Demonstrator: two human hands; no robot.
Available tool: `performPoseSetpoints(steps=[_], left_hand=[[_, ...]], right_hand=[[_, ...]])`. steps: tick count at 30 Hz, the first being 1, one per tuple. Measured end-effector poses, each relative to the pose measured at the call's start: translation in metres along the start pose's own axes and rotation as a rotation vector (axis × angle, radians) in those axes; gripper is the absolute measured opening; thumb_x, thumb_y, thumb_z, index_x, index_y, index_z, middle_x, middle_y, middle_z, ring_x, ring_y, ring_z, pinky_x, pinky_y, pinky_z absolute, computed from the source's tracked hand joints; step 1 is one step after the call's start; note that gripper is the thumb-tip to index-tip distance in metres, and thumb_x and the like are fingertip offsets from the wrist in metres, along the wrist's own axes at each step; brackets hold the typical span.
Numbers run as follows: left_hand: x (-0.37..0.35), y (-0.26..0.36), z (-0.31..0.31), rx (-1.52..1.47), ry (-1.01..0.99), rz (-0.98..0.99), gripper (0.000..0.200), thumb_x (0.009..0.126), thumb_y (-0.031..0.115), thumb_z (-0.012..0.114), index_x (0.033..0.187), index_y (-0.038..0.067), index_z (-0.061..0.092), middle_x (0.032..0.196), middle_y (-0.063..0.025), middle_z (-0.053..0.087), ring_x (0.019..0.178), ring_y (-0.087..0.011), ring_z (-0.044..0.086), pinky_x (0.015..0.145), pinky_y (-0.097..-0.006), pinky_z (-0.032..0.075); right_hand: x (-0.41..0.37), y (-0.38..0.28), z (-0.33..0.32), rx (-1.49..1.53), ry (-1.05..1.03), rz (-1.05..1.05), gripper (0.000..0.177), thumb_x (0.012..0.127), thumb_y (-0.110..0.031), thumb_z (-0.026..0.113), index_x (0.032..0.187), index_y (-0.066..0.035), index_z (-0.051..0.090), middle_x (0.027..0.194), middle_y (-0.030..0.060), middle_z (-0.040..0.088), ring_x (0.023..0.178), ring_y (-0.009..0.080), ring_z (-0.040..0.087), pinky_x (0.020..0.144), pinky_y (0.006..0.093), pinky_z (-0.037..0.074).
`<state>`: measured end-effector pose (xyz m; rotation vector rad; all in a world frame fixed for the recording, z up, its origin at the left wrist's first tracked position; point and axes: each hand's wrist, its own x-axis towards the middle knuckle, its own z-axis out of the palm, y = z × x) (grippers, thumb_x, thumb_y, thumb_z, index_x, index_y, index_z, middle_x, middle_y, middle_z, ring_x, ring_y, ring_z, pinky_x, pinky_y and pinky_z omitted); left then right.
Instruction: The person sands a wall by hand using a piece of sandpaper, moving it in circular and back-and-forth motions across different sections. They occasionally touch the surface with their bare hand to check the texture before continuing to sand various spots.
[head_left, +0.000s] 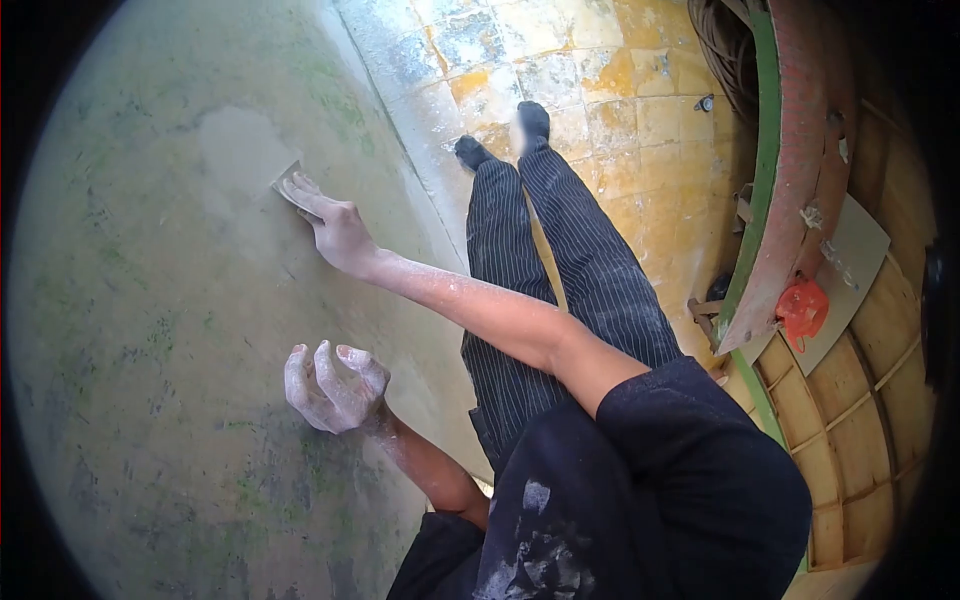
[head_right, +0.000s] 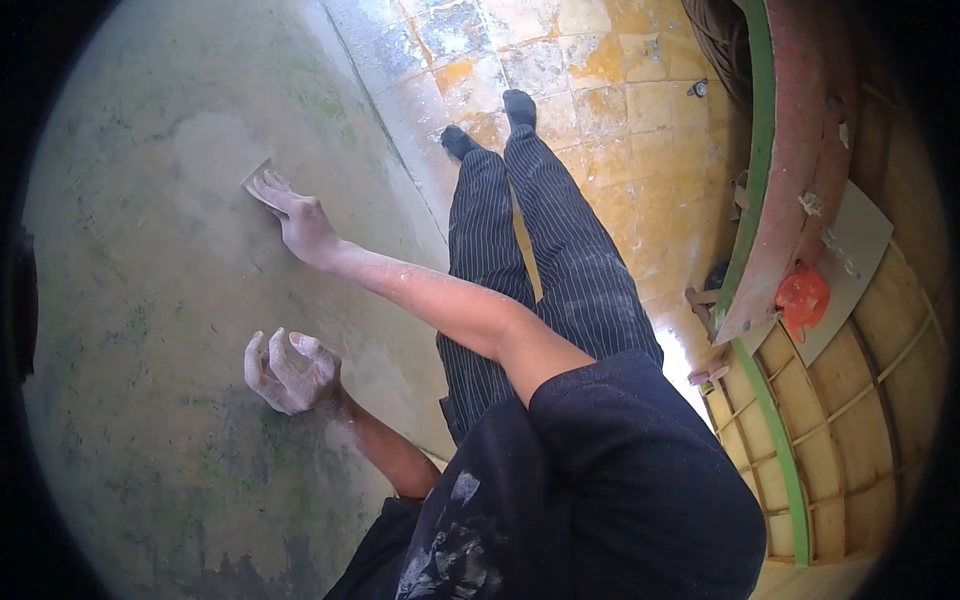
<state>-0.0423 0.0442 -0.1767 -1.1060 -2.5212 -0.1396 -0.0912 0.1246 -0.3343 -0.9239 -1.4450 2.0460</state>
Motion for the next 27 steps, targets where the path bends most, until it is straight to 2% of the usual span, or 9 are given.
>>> performPoseSetpoints(steps=[4, 7, 10, 13, 15, 18, 21, 25, 27], left_hand=[[0.001, 0.000, 0.002, 0.013, 0.016, 0.021, 0.013, 0.086, 0.013, 0.059, 0.086, 0.003, 0.068, 0.101, -0.0147, 0.063, 0.083, -0.0272, 0.065, 0.057, -0.0325, 0.055], [0.003, -0.001, 0.001, 0.017, 0.020, 0.038, 0.014, 0.087, 0.014, 0.058, 0.085, 0.003, 0.067, 0.100, -0.0148, 0.063, 0.082, -0.0267, 0.064, 0.055, -0.0316, 0.053], [0.001, -0.002, 0.003, 0.003, 0.023, 0.034, 0.015, 0.087, 0.014, 0.058, 0.084, 0.003, 0.067, 0.100, -0.0152, 0.063, 0.082, -0.0262, 0.064, 0.053, -0.0309, 0.052], [0.001, -0.002, 0.001, 0.008, 0.016, 0.031, 0.014, 0.087, 0.013, 0.058, 0.084, 0.003, 0.067, 0.100, -0.0152, 0.063, 0.081, -0.0258, 0.064, 0.053, -0.0311, 0.051], [0.001, -0.001, -0.001, 0.014, -0.026, 0.017, 0.014, 0.086, 0.013, 0.058, 0.084, 0.003, 0.067, 0.100, -0.0151, 0.063, 0.081, -0.0256, 0.064, 0.054, -0.0315, 0.052], [0.001, -0.001, 0.000, 0.011, -0.012, 0.020, 0.014, 0.086, 0.012, 0.058, 0.084, 0.003, 0.067, 0.100, -0.0150, 0.063, 0.080, -0.0256, 0.063, 0.055, -0.0315, 0.051], [0.004, -0.001, -0.001, 0.005, -0.009, 0.032, 0.013, 0.086, 0.012, 0.058, 0.084, 0.003, 0.067, 0.101, -0.0150, 0.063, 0.080, -0.0256, 0.063, 0.054, -0.0312, 0.051], [0.002, -0.002, 0.000, 0.008, -0.029, 0.023, 0.012, 0.085, 0.011, 0.058, 0.083, 0.002, 0.066, 0.101, -0.0149, 0.063, 0.079, -0.0256, 0.063, 0.053, -0.0313, 0.050], [0.003, 0.000, 0.001, -0.002, -0.024, 0.015, 0.012, 0.085, 0.011, 0.058, 0.083, 0.002, 0.066, 0.101, -0.0149, 0.063, 0.078, -0.0256, 0.063, 0.053, -0.0315, 0.050]], right_hand=[[0.002, -0.047, 0.012, -0.021, -0.091, -0.355, 0.063, 0.077, 0.017, 0.052, 0.133, -0.010, 0.062, 0.145, 0.0157, 0.049, 0.139, 0.0317, 0.042, 0.119, 0.0415, 0.031], [0.002, -0.084, 0.027, 0.057, -0.137, -0.391, 0.066, 0.074, 0.019, 0.051, 0.134, -0.008, 0.060, 0.147, 0.0151, 0.048, 0.139, 0.0322, 0.041, 0.119, 0.0412, 0.030], [0.011, -0.034, 0.016, 0.049, -0.171, -0.431, 0.065, 0.075, 0.018, 0.049, 0.135, -0.005, 0.058, 0.146, 0.0164, 0.049, 0.139, 0.0326, 0.042, 0.119, 0.0416, 0.030], [0.010, 0.015, 0.003, -0.080, -0.079, -0.403, 0.065, 0.077, 0.017, 0.046, 0.136, -0.005, 0.057, 0.145, 0.0169, 0.049, 0.139, 0.0330, 0.042, 0.119, 0.0423, 0.032], [0.008, 0.026, 0.001, -0.127, -0.024, -0.023, 0.062, 0.078, 0.014, 0.042, 0.135, -0.003, 0.058, 0.139, 0.0195, 0.055, 0.140, 0.0353, 0.041, 0.119, 0.0457, 0.028], [0.011, -0.025, 0.015, -0.147, -0.071, -0.422, 0.061, 0.079, 0.015, 0.040, 0.135, -0.003, 0.058, 0.142, 0.0188, 0.053, 0.141, 0.0347, 0.039, 0.119, 0.0459, 0.029], [0.019, -0.074, 0.026, 0.025, -0.181, -0.440, 0.059, 0.082, 0.013, 0.039, 0.135, -0.004, 0.058, 0.145, 0.0182, 0.050, 0.142, 0.0343, 0.038, 0.119, 0.0459, 0.029], [0.045, -0.013, 0.009, 0.000, -0.124, -0.503, 0.069, 0.075, 0.018, 0.041, 0.138, -0.005, 0.055, 0.147, 0.0155, 0.048, 0.140, 0.0311, 0.041, 0.120, 0.0427, 0.028], [0.047, 0.009, 0.000, -0.068, -0.072, -0.247, 0.056, 0.083, 0.009, 0.040, 0.135, -0.003, 0.059, 0.148, 0.0181, 0.047, 0.140, 0.0354, 0.041, 0.119, 0.0462, 0.028]])
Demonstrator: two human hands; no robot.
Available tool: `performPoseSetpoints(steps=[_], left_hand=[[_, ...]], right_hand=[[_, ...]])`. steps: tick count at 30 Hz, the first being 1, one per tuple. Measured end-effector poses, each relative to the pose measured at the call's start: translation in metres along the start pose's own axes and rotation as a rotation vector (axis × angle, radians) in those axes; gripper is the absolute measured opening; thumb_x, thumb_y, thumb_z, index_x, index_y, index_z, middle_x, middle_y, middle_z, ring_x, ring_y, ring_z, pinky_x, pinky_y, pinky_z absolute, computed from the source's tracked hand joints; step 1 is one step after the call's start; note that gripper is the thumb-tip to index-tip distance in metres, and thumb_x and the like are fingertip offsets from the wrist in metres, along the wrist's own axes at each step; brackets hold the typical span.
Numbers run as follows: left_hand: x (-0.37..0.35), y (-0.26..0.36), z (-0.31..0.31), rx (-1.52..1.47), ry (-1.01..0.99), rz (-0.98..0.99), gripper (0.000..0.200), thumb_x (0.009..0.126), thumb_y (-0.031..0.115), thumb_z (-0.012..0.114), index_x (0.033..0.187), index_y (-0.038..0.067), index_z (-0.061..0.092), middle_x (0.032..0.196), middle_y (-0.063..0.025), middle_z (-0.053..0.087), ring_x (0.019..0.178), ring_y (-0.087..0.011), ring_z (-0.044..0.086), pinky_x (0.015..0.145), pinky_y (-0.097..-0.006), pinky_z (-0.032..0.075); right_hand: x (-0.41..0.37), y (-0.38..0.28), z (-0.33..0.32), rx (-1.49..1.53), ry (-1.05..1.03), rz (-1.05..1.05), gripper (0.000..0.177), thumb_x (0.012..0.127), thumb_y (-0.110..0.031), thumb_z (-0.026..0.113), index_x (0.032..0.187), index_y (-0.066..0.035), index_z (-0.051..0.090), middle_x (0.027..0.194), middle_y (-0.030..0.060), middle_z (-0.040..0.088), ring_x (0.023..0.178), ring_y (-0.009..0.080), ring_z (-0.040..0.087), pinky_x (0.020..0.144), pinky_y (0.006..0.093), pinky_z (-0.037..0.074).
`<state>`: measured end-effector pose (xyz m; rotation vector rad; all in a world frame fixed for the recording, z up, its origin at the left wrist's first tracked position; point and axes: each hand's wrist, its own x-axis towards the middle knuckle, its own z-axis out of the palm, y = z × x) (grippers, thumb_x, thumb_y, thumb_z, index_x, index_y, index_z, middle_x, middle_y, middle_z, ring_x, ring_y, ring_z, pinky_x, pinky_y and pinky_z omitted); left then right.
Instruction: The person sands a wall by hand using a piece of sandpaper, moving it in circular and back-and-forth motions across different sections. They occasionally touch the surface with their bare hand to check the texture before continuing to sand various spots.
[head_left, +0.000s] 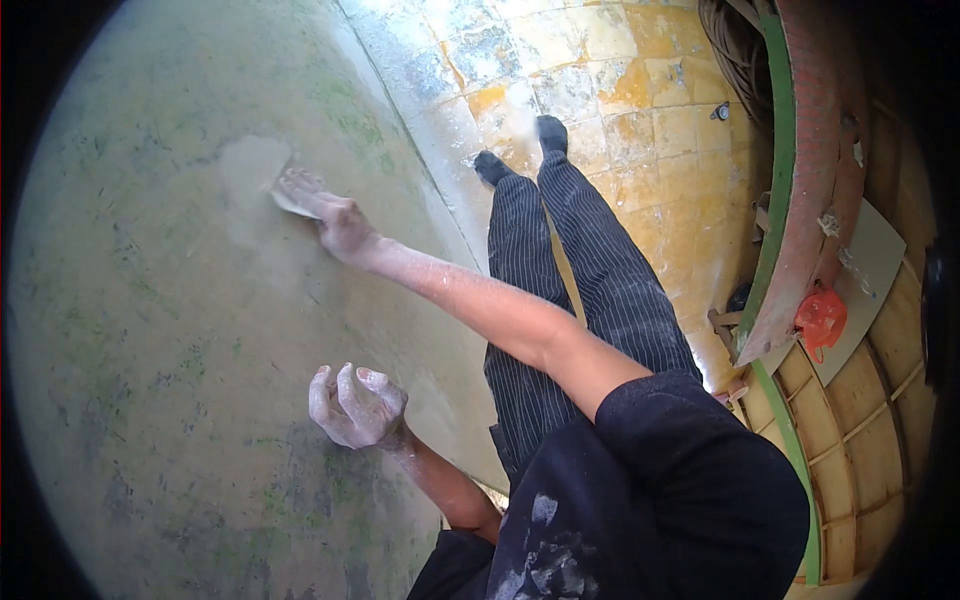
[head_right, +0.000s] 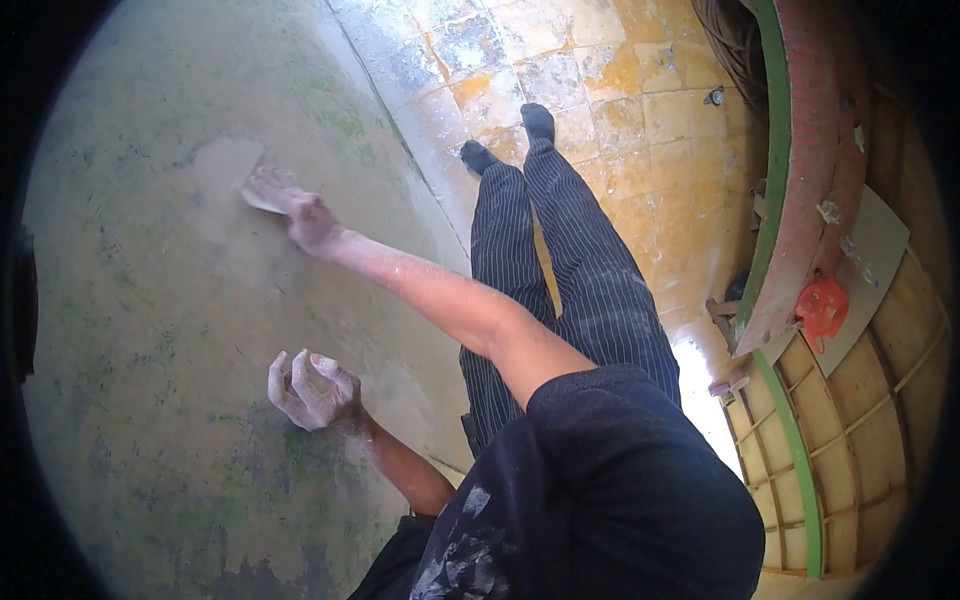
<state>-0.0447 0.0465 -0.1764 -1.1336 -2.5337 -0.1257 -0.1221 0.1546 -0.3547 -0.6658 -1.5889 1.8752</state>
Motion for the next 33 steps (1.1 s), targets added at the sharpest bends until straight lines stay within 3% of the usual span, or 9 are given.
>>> performPoseSetpoints(steps=[4, 6, 9, 14, 19, 23, 28, 31, 33], left_hand=[[0.000, -0.002, 0.001, -0.011, -0.017, 0.010, 0.012, 0.085, 0.011, 0.058, 0.083, 0.002, 0.066, 0.101, -0.0150, 0.063, 0.078, -0.0259, 0.062, 0.053, -0.0319, 0.049], [0.000, -0.001, 0.003, -0.016, -0.017, -0.001, 0.012, 0.085, 0.011, 0.058, 0.084, 0.003, 0.066, 0.101, -0.0148, 0.063, 0.078, -0.0258, 0.062, 0.053, -0.0318, 0.049], [-0.001, -0.002, 0.000, -0.039, -0.033, -0.022, 0.011, 0.084, 0.011, 0.059, 0.085, 0.003, 0.067, 0.100, -0.0144, 0.063, 0.078, -0.0258, 0.062, 0.054, -0.0320, 0.049], [-0.002, -0.001, -0.007, -0.065, -0.119, -0.064, 0.010, 0.081, 0.007, 0.060, 0.085, 0.000, 0.066, 0.104, -0.0172, 0.061, 0.086, -0.0295, 0.063, 0.066, -0.0366, 0.055], [0.008, 0.002, -0.015, -0.182, -0.104, -0.145, 0.016, 0.077, 0.008, 0.064, 0.092, 0.002, 0.067, 0.107, -0.0172, 0.063, 0.084, -0.0305, 0.063, 0.065, -0.0371, 0.053], [0.012, 0.006, -0.029, -0.348, -0.203, -0.265, 0.025, 0.074, 0.000, 0.064, 0.099, -0.001, 0.066, 0.117, -0.0191, 0.055, 0.104, -0.0330, 0.060, 0.087, -0.0417, 0.052], [0.019, 0.007, -0.047, -0.476, -0.227, -0.331, 0.029, 0.073, -0.004, 0.064, 0.102, -0.001, 0.065, 0.120, -0.0187, 0.055, 0.108, -0.0334, 0.059, 0.091, -0.0417, 0.051], [0.022, 0.011, -0.048, -0.514, -0.216, -0.353, 0.030, 0.073, -0.005, 0.064, 0.103, -0.002, 0.065, 0.120, -0.0186, 0.055, 0.108, -0.0330, 0.059, 0.092, -0.0416, 0.051], [0.025, 0.011, -0.049, -0.524, -0.240, -0.361, 0.029, 0.074, -0.005, 0.063, 0.103, -0.002, 0.065, 0.120, -0.0185, 0.055, 0.108, -0.0329, 0.059, 0.092, -0.0416, 0.050]], right_hand=[[0.004, -0.021, 0.009, 0.045, -0.129, 0.069, 0.057, 0.081, 0.009, 0.041, 0.134, -0.003, 0.059, 0.147, 0.0184, 0.048, 0.139, 0.0375, 0.041, 0.119, 0.0470, 0.028], [0.012, -0.064, 0.025, 0.184, -0.014, -0.233, 0.075, 0.065, 0.018, 0.042, 0.135, -0.005, 0.059, 0.145, 0.0170, 0.049, 0.138, 0.0322, 0.044, 0.118, 0.0408, 0.031], [0.018, -0.068, 0.024, 0.141, -0.106, -0.341, 0.059, 0.080, 0.008, 0.041, 0.135, -0.004, 0.059, 0.146, 0.0161, 0.049, 0.137, 0.0337, 0.045, 0.116, 0.0419, 0.034], [0.013, 0.010, 0.004, 0.004, 0.087, 0.190, 0.051, 0.085, 0.007, 0.040, 0.129, -0.006, 0.064, 0.135, 0.0190, 0.057, 0.134, 0.0331, 0.048, 0.115, 0.0401, 0.036], [0.017, -0.059, 0.008, -0.041, -0.054, -0.008, 0.060, 0.078, 0.014, 0.044, 0.133, -0.004, 0.059, 0.141, 0.0189, 0.052, 0.134, 0.0310, 0.048, 0.115, 0.0380, 0.037], [0.019, -0.042, 0.023, 0.090, -0.066, -0.137, 0.063, 0.078, 0.013, 0.044, 0.136, -0.008, 0.058, 0.139, 0.0180, 0.054, 0.133, 0.0308, 0.049, 0.113, 0.0365, 0.039], [0.020, -0.018, 0.010, -0.124, 0.049, 0.386, 0.060, 0.080, 0.012, 0.044, 0.134, -0.010, 0.060, 0.134, 0.0175, 0.059, 0.131, 0.0297, 0.052, 0.111, 0.0337, 0.040], [0.027, -0.063, 0.021, -0.038, 0.041, -0.018, 0.054, 0.084, 0.009, 0.046, 0.133, -0.010, 0.061, 0.134, 0.0174, 0.058, 0.131, 0.0287, 0.053, 0.111, 0.0333, 0.040], [0.041, -0.065, 0.019, -0.050, 0.046, -0.044, 0.056, 0.083, 0.009, 0.045, 0.133, -0.010, 0.061, 0.135, 0.0171, 0.057, 0.131, 0.0287, 0.052, 0.111, 0.0334, 0.039]])
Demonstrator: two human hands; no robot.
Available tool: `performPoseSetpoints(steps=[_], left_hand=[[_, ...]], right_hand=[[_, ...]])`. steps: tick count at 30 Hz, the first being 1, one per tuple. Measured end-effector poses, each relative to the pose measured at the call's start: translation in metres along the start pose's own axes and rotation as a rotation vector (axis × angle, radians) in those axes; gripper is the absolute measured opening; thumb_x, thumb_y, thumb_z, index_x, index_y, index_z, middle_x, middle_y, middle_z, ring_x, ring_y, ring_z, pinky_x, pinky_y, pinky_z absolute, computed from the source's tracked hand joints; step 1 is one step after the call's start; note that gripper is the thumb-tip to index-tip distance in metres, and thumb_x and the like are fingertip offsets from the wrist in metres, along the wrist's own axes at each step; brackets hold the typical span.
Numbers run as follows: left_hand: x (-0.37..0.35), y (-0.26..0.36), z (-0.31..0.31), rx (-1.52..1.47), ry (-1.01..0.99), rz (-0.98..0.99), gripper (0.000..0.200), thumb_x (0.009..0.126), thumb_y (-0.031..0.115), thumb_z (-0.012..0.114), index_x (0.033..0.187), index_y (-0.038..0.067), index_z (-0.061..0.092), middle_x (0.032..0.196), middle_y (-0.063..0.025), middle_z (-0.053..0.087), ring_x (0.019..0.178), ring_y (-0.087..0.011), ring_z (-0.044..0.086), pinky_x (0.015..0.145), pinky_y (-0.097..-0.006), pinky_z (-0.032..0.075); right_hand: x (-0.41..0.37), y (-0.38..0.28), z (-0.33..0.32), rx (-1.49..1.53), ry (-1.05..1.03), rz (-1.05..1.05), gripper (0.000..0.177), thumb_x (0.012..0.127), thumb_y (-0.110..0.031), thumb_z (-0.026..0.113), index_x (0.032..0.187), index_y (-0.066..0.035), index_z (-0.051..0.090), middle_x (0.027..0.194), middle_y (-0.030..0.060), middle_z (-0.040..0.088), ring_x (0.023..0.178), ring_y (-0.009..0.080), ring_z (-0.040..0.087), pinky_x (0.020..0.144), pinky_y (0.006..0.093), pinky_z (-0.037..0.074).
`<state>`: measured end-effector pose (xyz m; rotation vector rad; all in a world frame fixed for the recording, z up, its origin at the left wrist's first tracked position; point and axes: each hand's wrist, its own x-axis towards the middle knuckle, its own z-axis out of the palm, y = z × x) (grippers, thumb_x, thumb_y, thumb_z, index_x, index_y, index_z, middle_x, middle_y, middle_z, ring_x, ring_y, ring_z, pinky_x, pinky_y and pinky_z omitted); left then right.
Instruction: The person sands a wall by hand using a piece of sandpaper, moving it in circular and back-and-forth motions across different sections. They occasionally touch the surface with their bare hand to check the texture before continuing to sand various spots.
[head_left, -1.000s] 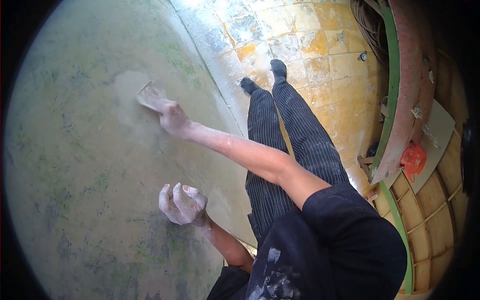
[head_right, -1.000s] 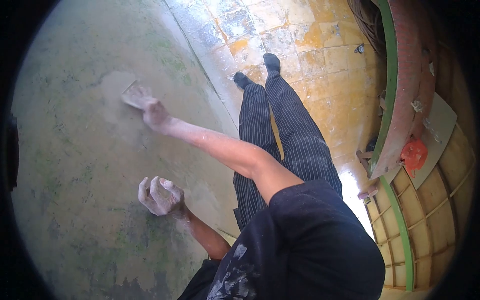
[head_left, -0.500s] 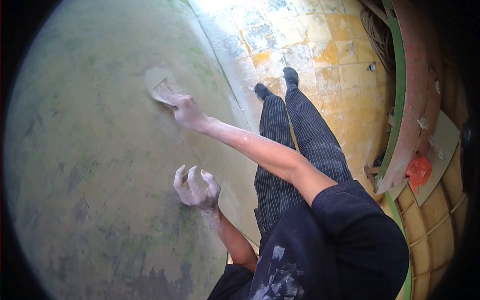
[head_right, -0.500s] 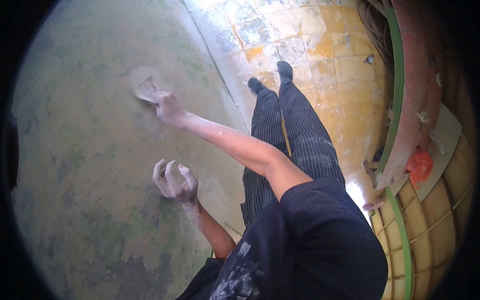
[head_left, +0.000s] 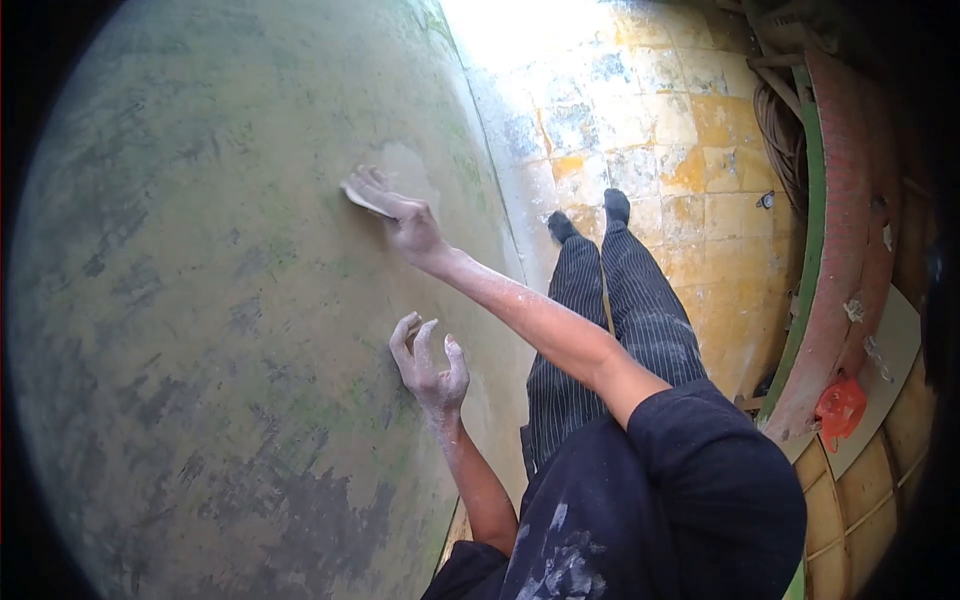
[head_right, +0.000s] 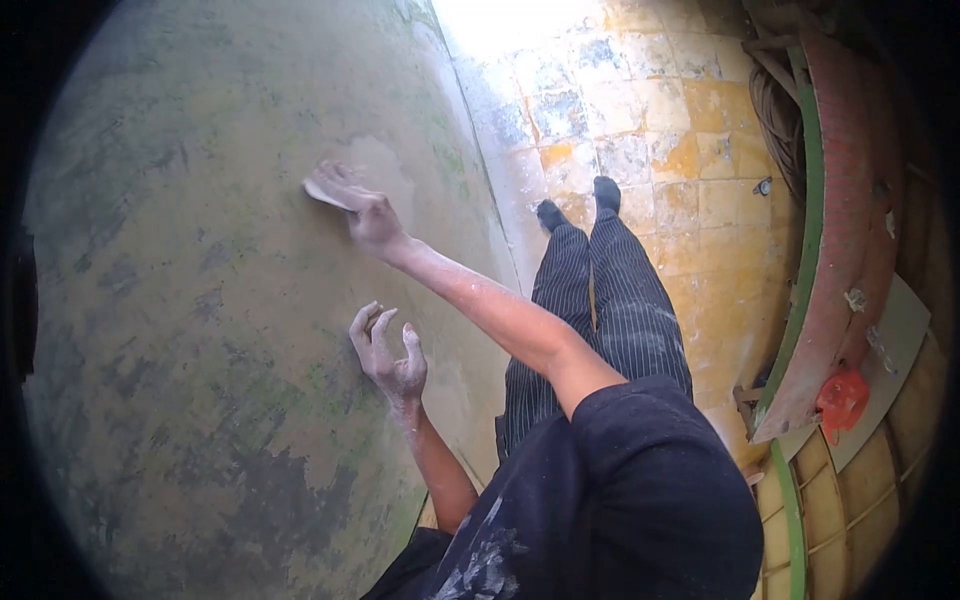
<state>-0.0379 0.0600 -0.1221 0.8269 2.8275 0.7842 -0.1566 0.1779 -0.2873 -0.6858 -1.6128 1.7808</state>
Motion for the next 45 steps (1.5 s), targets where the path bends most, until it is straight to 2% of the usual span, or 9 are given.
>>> performPoseSetpoints(steps=[4, 9, 13, 17, 21, 26, 33, 41, 45], left_hand=[[-0.003, 0.007, -0.013, 0.019, -0.012, 0.016, 0.028, 0.075, -0.003, 0.064, 0.103, -0.001, 0.066, 0.121, -0.0185, 0.055, 0.109, -0.0332, 0.058, 0.092, -0.0423, 0.049], [-0.009, 0.028, -0.050, 0.159, 0.073, 0.063, 0.026, 0.077, -0.001, 0.063, 0.102, 0.001, 0.067, 0.119, -0.0183, 0.057, 0.108, -0.0339, 0.058, 0.089, -0.0420, 0.048], [-0.005, 0.033, -0.058, 0.192, 0.205, 0.050, 0.024, 0.076, -0.002, 0.061, 0.099, 0.000, 0.067, 0.117, -0.0177, 0.058, 0.107, -0.0331, 0.058, 0.088, -0.0419, 0.050], [-0.003, 0.027, -0.055, 0.257, 0.233, 0.065, 0.024, 0.075, -0.004, 0.059, 0.098, -0.001, 0.067, 0.115, -0.0178, 0.056, 0.106, -0.0325, 0.058, 0.089, -0.0410, 0.052], [-0.004, 0.028, -0.063, 0.327, 0.266, 0.066, 0.021, 0.076, -0.003, 0.058, 0.096, -0.001, 0.066, 0.114, -0.0180, 0.056, 0.102, -0.0333, 0.060, 0.087, -0.0406, 0.053], [-0.010, 0.011, -0.067, 0.570, 0.341, 0.201, 0.017, 0.078, 0.001, 0.058, 0.093, 0.000, 0.064, 0.107, -0.0162, 0.059, 0.098, -0.0332, 0.060, 0.082, -0.0427, 0.052], [-0.006, 0.010, -0.058, 0.743, 0.314, 0.277, 0.019, 0.076, 0.010, 0.060, 0.092, 0.000, 0.062, 0.105, -0.0165, 0.060, 0.096, -0.0338, 0.060, 0.081, -0.0450, 0.052], [-0.004, 0.007, -0.052, 0.822, 0.275, 0.240, 0.019, 0.074, 0.009, 0.061, 0.090, -0.001, 0.063, 0.104, -0.0169, 0.060, 0.096, -0.0347, 0.060, 0.079, -0.0455, 0.052], [-0.003, 0.008, -0.052, 0.864, 0.265, 0.254, 0.019, 0.075, 0.010, 0.061, 0.090, -0.002, 0.062, 0.101, -0.0161, 0.060, 0.092, -0.0343, 0.060, 0.078, -0.0457, 0.053]], right_hand=[[0.024, 0.030, 0.011, -0.013, 0.058, -0.047, 0.062, 0.079, 0.011, 0.042, 0.135, -0.011, 0.060, 0.137, 0.0161, 0.055, 0.132, 0.0285, 0.050, 0.114, 0.0335, 0.036], [0.008, 0.038, 0.002, -0.025, 0.042, 0.457, 0.052, 0.085, 0.005, 0.049, 0.135, -0.006, 0.059, 0.138, 0.0180, 0.055, 0.136, 0.0296, 0.046, 0.114, 0.0322, 0.035], [0.009, 0.032, 0.028, 0.015, 0.033, 0.000, 0.056, 0.076, 0.006, 0.047, 0.128, -0.006, 0.064, 0.131, 0.0204, 0.058, 0.124, 0.0353, 0.056, 0.106, 0.0370, 0.045], [0.003, 0.087, 0.037, 0.027, 0.037, -0.013, 0.054, 0.077, 0.005, 0.045, 0.126, -0.004, 0.065, 0.130, 0.0220, 0.059, 0.123, 0.0370, 0.057, 0.105, 0.0390, 0.046], [-0.054, 0.079, -0.012, -0.038, -0.056, 0.362, 0.069, 0.073, 0.013, 0.037, 0.135, -0.006, 0.058, 0.141, 0.0182, 0.052, 0.137, 0.0282, 0.045, 0.116, 0.0345, 0.033], [-0.093, -0.021, -0.007, 0.091, -0.095, 0.105, 0.065, 0.076, 0.015, 0.041, 0.135, -0.004, 0.057, 0.143, 0.0209, 0.050, 0.140, 0.0311, 0.041, 0.118, 0.0394, 0.030], [0.033, 0.049, 0.013, 0.060, -0.025, 0.071, 0.069, 0.073, 0.017, 0.041, 0.136, -0.004, 0.057, 0.146, 0.0241, 0.044, 0.140, 0.0361, 0.039, 0.119, 0.0408, 0.028], [-0.117, 0.002, -0.031, 0.070, -0.290, 0.191, 0.077, 0.068, 0.022, 0.035, 0.141, 0.000, 0.051, 0.151, 0.0229, 0.040, 0.143, 0.0286, 0.036, 0.117, 0.0355, 0.031], [-0.044, -0.008, 0.008, 0.172, 0.011, 0.284, 0.067, 0.078, 0.017, 0.037, 0.140, -0.002, 0.053, 0.149, 0.0236, 0.039, 0.142, 0.0342, 0.035, 0.115, 0.0386, 0.034]])
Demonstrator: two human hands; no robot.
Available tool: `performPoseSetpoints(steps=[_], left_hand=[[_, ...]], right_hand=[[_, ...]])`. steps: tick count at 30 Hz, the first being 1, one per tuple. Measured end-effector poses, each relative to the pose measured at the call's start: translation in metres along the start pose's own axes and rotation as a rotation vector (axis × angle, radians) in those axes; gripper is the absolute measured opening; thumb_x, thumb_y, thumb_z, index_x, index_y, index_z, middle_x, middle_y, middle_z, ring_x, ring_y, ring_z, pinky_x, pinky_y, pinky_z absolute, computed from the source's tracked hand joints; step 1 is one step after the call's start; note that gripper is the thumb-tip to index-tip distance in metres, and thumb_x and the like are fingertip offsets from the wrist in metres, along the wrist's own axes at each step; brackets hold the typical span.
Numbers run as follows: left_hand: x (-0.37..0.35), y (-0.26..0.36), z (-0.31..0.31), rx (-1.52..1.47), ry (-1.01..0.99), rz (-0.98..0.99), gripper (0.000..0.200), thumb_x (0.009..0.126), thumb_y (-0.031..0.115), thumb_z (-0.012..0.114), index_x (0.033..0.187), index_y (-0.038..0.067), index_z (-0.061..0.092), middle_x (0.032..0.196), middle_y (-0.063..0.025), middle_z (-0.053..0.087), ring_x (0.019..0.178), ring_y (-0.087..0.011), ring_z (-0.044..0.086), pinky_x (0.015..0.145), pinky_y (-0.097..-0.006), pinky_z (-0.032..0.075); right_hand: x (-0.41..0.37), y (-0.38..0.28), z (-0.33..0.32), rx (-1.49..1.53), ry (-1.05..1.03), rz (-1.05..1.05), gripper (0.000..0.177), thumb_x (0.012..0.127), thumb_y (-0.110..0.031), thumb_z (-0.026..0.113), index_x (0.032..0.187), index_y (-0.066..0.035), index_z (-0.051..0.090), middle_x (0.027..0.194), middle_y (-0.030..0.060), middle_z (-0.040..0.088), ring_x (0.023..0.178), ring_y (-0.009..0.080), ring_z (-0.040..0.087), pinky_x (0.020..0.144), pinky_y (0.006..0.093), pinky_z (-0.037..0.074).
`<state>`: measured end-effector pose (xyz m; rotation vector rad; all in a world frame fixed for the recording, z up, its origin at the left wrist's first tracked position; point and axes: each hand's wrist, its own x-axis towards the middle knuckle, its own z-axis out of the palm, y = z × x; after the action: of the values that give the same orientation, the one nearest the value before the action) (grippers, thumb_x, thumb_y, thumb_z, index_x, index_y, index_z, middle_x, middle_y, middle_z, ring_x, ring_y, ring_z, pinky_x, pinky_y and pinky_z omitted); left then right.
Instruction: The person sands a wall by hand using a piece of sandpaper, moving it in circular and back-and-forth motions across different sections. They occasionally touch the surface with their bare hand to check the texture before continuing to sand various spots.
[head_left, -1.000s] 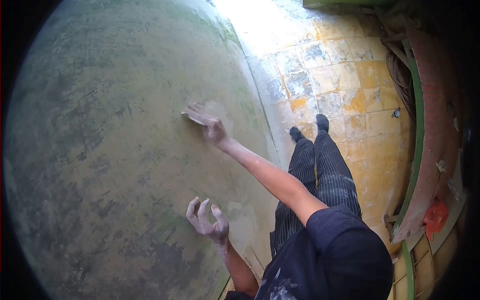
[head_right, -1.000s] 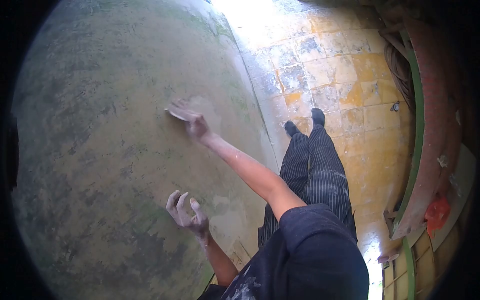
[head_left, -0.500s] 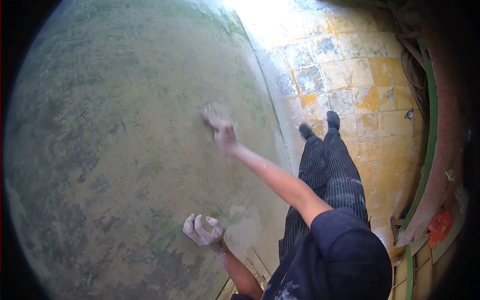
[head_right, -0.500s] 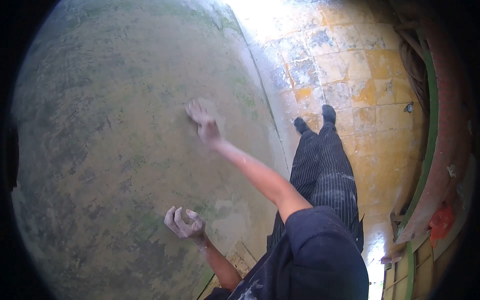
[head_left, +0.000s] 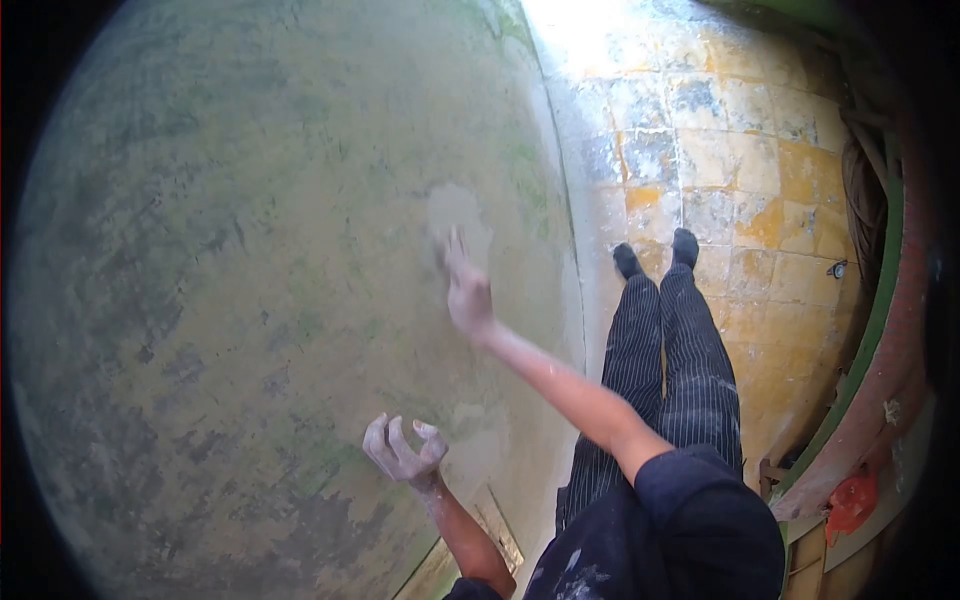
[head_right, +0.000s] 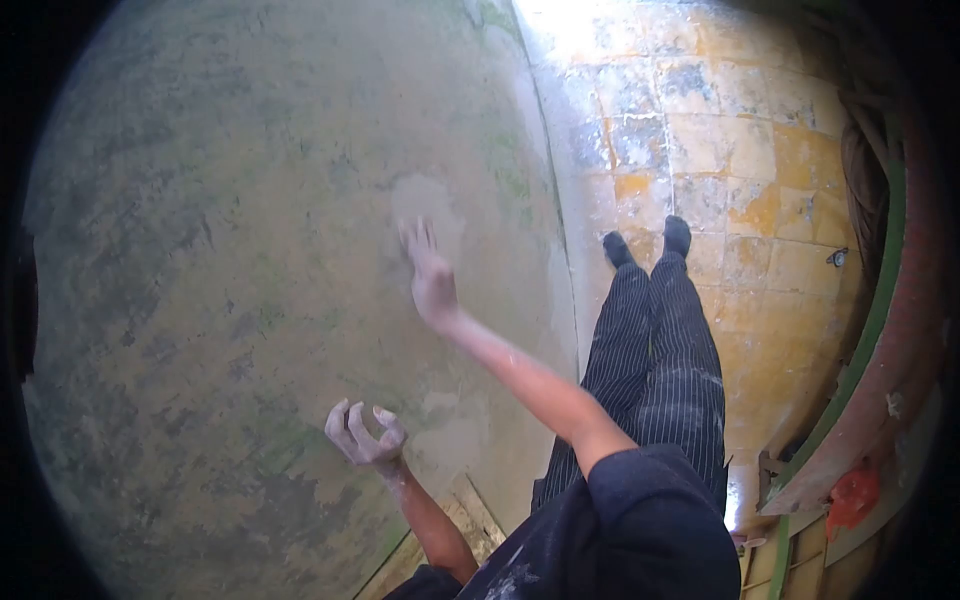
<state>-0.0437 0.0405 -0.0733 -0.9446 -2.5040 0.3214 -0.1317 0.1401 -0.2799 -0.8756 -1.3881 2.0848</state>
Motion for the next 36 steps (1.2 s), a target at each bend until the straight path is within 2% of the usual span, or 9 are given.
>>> performPoseSetpoints(steps=[5, 10, 14, 19, 21, 27, 32, 34, 36], left_hand=[[0.001, 0.005, -0.002, 0.000, -0.017, -0.045, 0.022, 0.075, 0.014, 0.062, 0.089, -0.002, 0.063, 0.101, -0.0163, 0.060, 0.092, -0.0343, 0.060, 0.077, -0.0455, 0.053], [0.001, 0.005, 0.001, -0.029, -0.022, -0.045, 0.026, 0.072, 0.017, 0.063, 0.090, -0.001, 0.063, 0.103, -0.0169, 0.060, 0.095, -0.0350, 0.060, 0.079, -0.0461, 0.052], [-0.003, 0.002, 0.001, -0.027, -0.028, -0.053, 0.026, 0.071, 0.018, 0.064, 0.089, -0.001, 0.063, 0.103, -0.0168, 0.060, 0.095, -0.0350, 0.060, 0.079, -0.0462, 0.052], [0.000, 0.004, 0.002, -0.039, -0.003, -0.035, 0.026, 0.072, 0.018, 0.064, 0.089, -0.001, 0.063, 0.104, -0.0169, 0.060, 0.095, -0.0346, 0.060, 0.079, -0.0460, 0.052], [-0.001, 0.002, 0.002, -0.041, 0.002, -0.041, 0.025, 0.072, 0.018, 0.065, 0.089, -0.001, 0.063, 0.104, -0.0169, 0.060, 0.096, -0.0347, 0.060, 0.079, -0.0459, 0.052], [-0.003, 0.000, 0.004, -0.034, 0.012, -0.023, 0.025, 0.071, 0.017, 0.065, 0.088, -0.001, 0.063, 0.105, -0.0171, 0.060, 0.096, -0.0350, 0.060, 0.080, -0.0458, 0.052], [-0.005, 0.000, 0.006, -0.018, 0.025, -0.019, 0.025, 0.072, 0.019, 0.065, 0.088, -0.001, 0.063, 0.103, -0.0166, 0.061, 0.095, -0.0343, 0.060, 0.081, -0.0464, 0.052], [-0.005, 0.001, 0.005, -0.057, 0.017, -0.044, 0.025, 0.073, 0.019, 0.065, 0.087, -0.001, 0.062, 0.104, -0.0168, 0.060, 0.095, -0.0346, 0.060, 0.081, -0.0466, 0.052], [-0.002, 0.001, 0.005, -0.056, 0.033, -0.031, 0.024, 0.072, 0.017, 0.065, 0.088, -0.001, 0.062, 0.104, -0.0175, 0.060, 0.095, -0.0349, 0.060, 0.080, -0.0462, 0.052]], right_hand=[[0.084, 0.011, 0.000, -0.111, -0.023, -0.206, 0.072, 0.072, 0.020, 0.037, 0.138, -0.001, 0.054, 0.146, 0.0202, 0.046, 0.140, 0.0298, 0.040, 0.118, 0.0362, 0.030], [-0.050, 0.005, -0.036, -0.123, -0.286, -0.139, 0.083, 0.064, 0.024, 0.039, 0.140, -0.005, 0.055, 0.152, 0.0179, 0.041, 0.145, 0.0311, 0.032, 0.119, 0.0414, 0.027], [-0.057, 0.011, -0.038, -0.116, -0.309, -0.156, 0.080, 0.066, 0.023, 0.040, 0.139, -0.005, 0.055, 0.151, 0.0186, 0.041, 0.145, 0.0311, 0.032, 0.118, 0.0399, 0.028], [0.037, -0.004, -0.001, -0.042, -0.042, -0.168, 0.071, 0.070, 0.019, 0.041, 0.136, -0.002, 0.057, 0.147, 0.0211, 0.043, 0.140, 0.0342, 0.039, 0.115, 0.0369, 0.034], [0.036, -0.009, 0.000, -0.087, -0.061, -0.204, 0.070, 0.071, 0.018, 0.042, 0.137, -0.002, 0.055, 0.145, 0.0216, 0.045, 0.137, 0.0348, 0.042, 0.114, 0.0369, 0.036], [-0.062, 0.007, -0.042, -0.085, -0.353, -0.208, 0.080, 0.068, 0.022, 0.042, 0.143, -0.005, 0.050, 0.153, 0.0201, 0.038, 0.144, 0.0335, 0.032, 0.117, 0.0429, 0.032], [0.024, 0.008, -0.011, -0.147, -0.195, -0.270, 0.069, 0.074, 0.017, 0.042, 0.138, -0.006, 0.056, 0.153, 0.0172, 0.038, 0.143, 0.0315, 0.035, 0.117, 0.0398, 0.033], [0.061, 0.000, 0.000, 0.041, -0.067, -0.079, 0.068, 0.075, 0.016, 0.041, 0.137, -0.006, 0.058, 0.153, 0.0164, 0.038, 0.143, 0.0307, 0.036, 0.116, 0.0388, 0.032], [0.031, -0.004, 0.000, -0.036, -0.104, -0.174, 0.069, 0.075, 0.016, 0.040, 0.137, -0.008, 0.058, 0.152, 0.0171, 0.039, 0.143, 0.0322, 0.035, 0.116, 0.0379, 0.032]])
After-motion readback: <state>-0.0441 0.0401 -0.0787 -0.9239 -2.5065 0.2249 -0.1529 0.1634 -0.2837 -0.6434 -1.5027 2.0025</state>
